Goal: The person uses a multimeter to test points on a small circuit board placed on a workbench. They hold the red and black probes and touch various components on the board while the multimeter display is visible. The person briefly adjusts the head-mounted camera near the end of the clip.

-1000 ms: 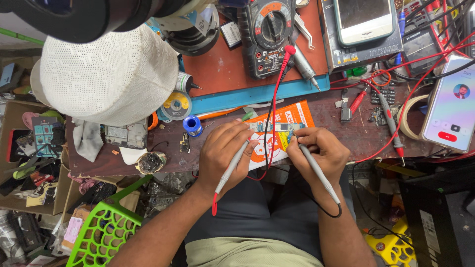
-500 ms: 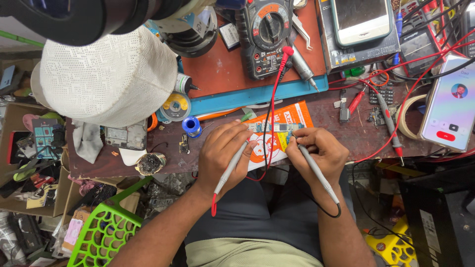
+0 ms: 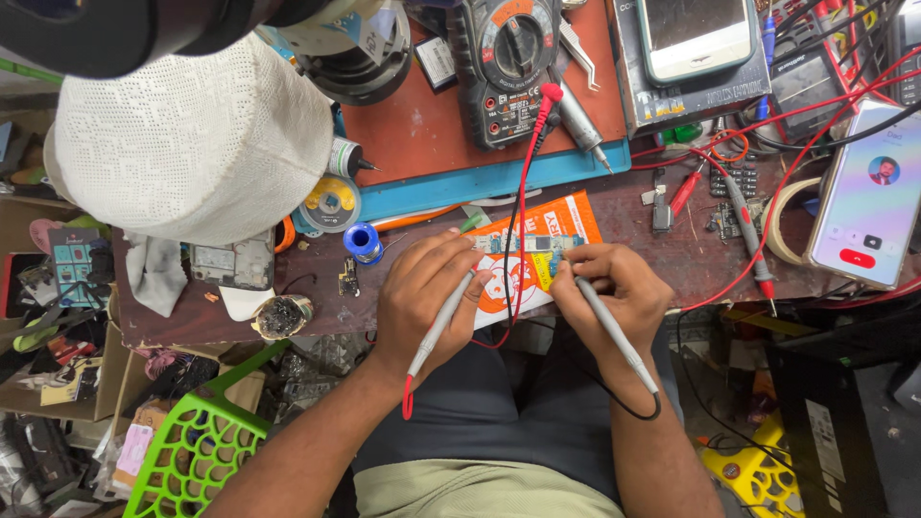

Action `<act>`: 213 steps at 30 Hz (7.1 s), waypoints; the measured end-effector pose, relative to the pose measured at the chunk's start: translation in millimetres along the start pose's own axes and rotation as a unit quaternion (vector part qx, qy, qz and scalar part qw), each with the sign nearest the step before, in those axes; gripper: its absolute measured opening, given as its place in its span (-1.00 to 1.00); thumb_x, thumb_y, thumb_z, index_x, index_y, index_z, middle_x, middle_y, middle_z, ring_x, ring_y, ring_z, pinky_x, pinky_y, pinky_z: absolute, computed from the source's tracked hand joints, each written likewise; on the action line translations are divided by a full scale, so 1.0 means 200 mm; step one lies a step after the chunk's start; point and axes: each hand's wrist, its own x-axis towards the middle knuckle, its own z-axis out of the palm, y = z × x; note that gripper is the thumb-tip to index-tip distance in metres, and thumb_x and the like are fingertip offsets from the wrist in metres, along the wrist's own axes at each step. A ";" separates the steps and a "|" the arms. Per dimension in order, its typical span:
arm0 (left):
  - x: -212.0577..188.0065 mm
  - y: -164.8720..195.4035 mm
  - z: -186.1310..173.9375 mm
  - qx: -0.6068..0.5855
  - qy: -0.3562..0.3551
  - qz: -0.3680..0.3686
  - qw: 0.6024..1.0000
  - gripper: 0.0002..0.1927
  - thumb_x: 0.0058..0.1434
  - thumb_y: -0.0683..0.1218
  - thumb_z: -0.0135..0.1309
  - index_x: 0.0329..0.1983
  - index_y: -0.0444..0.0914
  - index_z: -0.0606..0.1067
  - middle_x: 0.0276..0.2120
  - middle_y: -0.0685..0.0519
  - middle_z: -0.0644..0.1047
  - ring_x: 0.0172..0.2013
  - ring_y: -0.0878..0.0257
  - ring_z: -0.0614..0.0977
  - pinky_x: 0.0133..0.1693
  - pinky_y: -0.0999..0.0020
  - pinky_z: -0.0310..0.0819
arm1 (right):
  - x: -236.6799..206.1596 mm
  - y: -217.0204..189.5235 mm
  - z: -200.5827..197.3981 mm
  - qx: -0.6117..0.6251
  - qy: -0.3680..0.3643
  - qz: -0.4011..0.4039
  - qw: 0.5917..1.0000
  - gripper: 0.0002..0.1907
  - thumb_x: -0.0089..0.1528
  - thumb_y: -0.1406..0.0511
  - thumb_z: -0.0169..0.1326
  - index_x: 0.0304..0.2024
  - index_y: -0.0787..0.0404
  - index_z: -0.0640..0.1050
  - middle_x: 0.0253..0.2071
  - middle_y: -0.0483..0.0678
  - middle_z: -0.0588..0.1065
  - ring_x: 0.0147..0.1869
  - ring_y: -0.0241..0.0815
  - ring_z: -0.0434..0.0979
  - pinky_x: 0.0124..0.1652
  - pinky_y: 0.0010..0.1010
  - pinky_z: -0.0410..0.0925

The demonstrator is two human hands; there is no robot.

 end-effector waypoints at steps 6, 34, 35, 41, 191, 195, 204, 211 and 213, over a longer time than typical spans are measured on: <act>0.00 0.00 0.00 -0.002 0.000 0.000 1.000 -0.81 0.22 -0.18 0.24 -0.14 -0.37 0.57 -0.11 -0.14 0.62 0.03 -0.10 0.64 0.07 0.08 0.51 | 0.00 0.00 0.00 -0.007 0.011 0.000 1.000 -0.80 0.15 0.49 0.29 -0.40 0.35 0.47 -0.24 0.08 0.62 -0.36 -0.38 0.58 -0.39 -0.60 0.42; -0.01 -0.02 0.02 0.002 0.003 -0.003 1.000 -0.80 0.21 -0.18 0.25 -0.14 -0.36 0.57 -0.10 -0.13 0.62 0.02 -0.09 0.64 0.07 0.09 0.51 | 0.00 0.00 0.02 -0.010 -0.003 0.005 1.000 -0.82 0.15 0.48 0.29 -0.40 0.36 0.50 -0.26 0.06 0.63 -0.37 -0.38 0.60 -0.39 -0.60 0.44; -0.01 -0.02 0.02 0.002 0.002 -0.003 1.000 -0.80 0.21 -0.18 0.25 -0.14 -0.36 0.57 -0.10 -0.13 0.62 0.02 -0.09 0.64 0.07 0.09 0.51 | 0.00 0.01 0.02 -0.009 -0.003 0.006 1.000 -0.82 0.15 0.48 0.29 -0.40 0.36 0.50 -0.26 0.06 0.63 -0.37 -0.38 0.60 -0.39 -0.60 0.44; -0.01 -0.01 0.01 -0.002 0.002 -0.004 1.000 -0.80 0.21 -0.18 0.25 -0.14 -0.36 0.57 -0.11 -0.13 0.62 0.03 -0.09 0.64 0.07 0.09 0.51 | 0.00 0.01 0.02 -0.004 -0.002 0.007 1.000 -0.82 0.16 0.49 0.29 -0.39 0.36 0.50 -0.25 0.07 0.63 -0.36 -0.37 0.60 -0.39 -0.60 0.43; -0.02 0.00 0.01 -0.007 -0.002 0.013 1.000 -0.79 0.20 -0.20 0.26 -0.13 -0.38 0.57 -0.10 -0.16 0.61 0.02 -0.11 0.63 0.06 0.07 0.51 | 0.12 0.07 -0.21 -0.062 -0.167 -0.099 0.979 -0.81 0.00 0.37 0.36 -0.51 0.14 0.55 -0.25 -0.17 0.66 0.28 0.03 0.57 0.26 -0.19 0.28; -0.02 0.00 0.01 -0.005 -0.004 0.014 1.000 -0.79 0.19 -0.20 0.26 -0.13 -0.38 0.57 -0.11 -0.16 0.61 0.02 -0.11 0.64 0.06 0.07 0.51 | 0.12 0.07 -0.21 -0.064 -0.168 -0.100 0.979 -0.81 0.00 0.37 0.36 -0.51 0.14 0.55 -0.25 -0.17 0.66 0.28 0.03 0.56 0.26 -0.19 0.27; -0.02 0.01 0.01 -0.003 -0.001 0.013 1.000 -0.79 0.19 -0.20 0.26 -0.13 -0.37 0.57 -0.10 -0.15 0.62 0.03 -0.10 0.64 0.07 0.08 0.52 | 0.12 0.07 -0.21 -0.067 -0.172 -0.106 0.977 -0.82 0.00 0.37 0.36 -0.52 0.13 0.56 -0.25 -0.19 0.66 0.27 0.03 0.57 0.25 -0.21 0.29; -0.02 0.01 0.01 -0.004 -0.005 0.012 1.000 -0.80 0.22 -0.19 0.26 -0.13 -0.36 0.57 -0.11 -0.14 0.62 0.04 -0.11 0.64 0.07 0.08 0.52 | 0.12 0.08 -0.21 -0.074 -0.172 -0.108 0.976 -0.81 -0.01 0.37 0.36 -0.53 0.12 0.55 -0.25 -0.19 0.66 0.28 0.02 0.56 0.23 -0.21 0.27; -0.02 0.00 0.01 -0.006 -0.005 0.012 1.000 -0.80 0.22 -0.19 0.26 -0.13 -0.36 0.56 -0.10 -0.14 0.62 0.04 -0.11 0.64 0.07 0.08 0.52 | 0.12 0.08 -0.21 -0.073 -0.172 -0.105 0.977 -0.81 -0.01 0.37 0.36 -0.53 0.12 0.55 -0.25 -0.19 0.66 0.29 0.02 0.56 0.24 -0.21 0.27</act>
